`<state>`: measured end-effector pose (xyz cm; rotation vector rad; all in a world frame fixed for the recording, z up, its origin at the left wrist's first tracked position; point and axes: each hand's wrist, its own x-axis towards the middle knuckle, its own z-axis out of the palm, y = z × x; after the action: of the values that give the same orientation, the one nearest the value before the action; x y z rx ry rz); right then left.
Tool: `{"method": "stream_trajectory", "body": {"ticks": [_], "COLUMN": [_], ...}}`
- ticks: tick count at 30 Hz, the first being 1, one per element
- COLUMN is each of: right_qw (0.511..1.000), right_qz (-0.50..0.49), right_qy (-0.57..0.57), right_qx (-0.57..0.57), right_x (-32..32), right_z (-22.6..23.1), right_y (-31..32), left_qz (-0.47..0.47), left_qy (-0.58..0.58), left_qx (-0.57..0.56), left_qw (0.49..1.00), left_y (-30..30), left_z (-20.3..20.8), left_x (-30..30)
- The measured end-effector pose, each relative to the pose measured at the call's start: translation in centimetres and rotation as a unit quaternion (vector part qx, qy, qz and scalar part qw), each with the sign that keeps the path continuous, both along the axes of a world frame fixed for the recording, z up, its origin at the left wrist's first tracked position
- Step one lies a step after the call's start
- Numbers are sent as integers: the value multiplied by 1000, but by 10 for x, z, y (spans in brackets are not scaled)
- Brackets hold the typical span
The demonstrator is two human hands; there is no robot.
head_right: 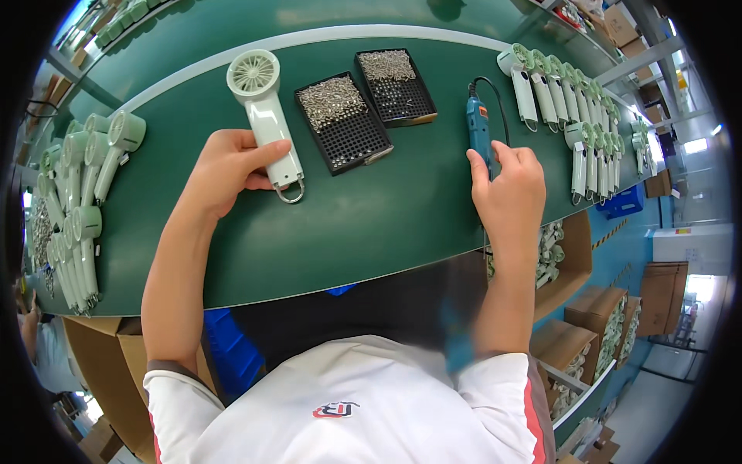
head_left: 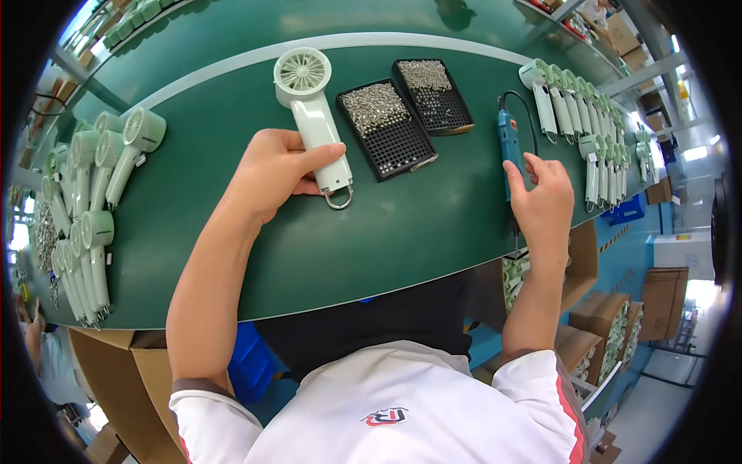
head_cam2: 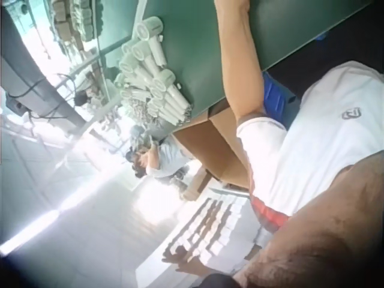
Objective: The worker is using an electric screwdriver to assemble small handheld portable fans at a factory workbench.
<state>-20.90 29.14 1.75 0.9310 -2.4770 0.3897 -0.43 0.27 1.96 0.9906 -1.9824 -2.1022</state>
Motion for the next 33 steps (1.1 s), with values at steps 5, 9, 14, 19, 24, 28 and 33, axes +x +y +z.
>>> {"method": "stream_trajectory", "body": {"ticks": [5, 9, 14, 19, 24, 28, 33], "right_qw": [993, 996, 968, 971, 985, 985, 980], "right_qz": [38, 59, 228, 199, 150, 147, 161], "right_qy": [-50, -42, -84, -124, -77, -69, -64], "right_qx": [-98, -58, -69, -51, -27, -56, -102], "right_x": [19, 8, 44, 66, 76, 78, 85], "right_z": [18, 12, 10, -4, -27, -30, -30], "right_y": [-27, -23, -60, -84, -95, -92, -78], "left_qz": [29, 46, 60, 75, 127, 135, 159], "left_qy": [-20, -24, -45, -43, -43, -56, -102], "left_qx": [-18, -60, -77, -82, -152, -159, -323], "left_qw": [999, 997, 994, 993, 979, 976, 927], "left_y": [-2, 0, 3, 9, 11, 14, 16], "left_z": [-6, -6, 2, 2, -1, 1, -16], "left_x": [0, 2, 0, 0, 6, 11, 24]}}
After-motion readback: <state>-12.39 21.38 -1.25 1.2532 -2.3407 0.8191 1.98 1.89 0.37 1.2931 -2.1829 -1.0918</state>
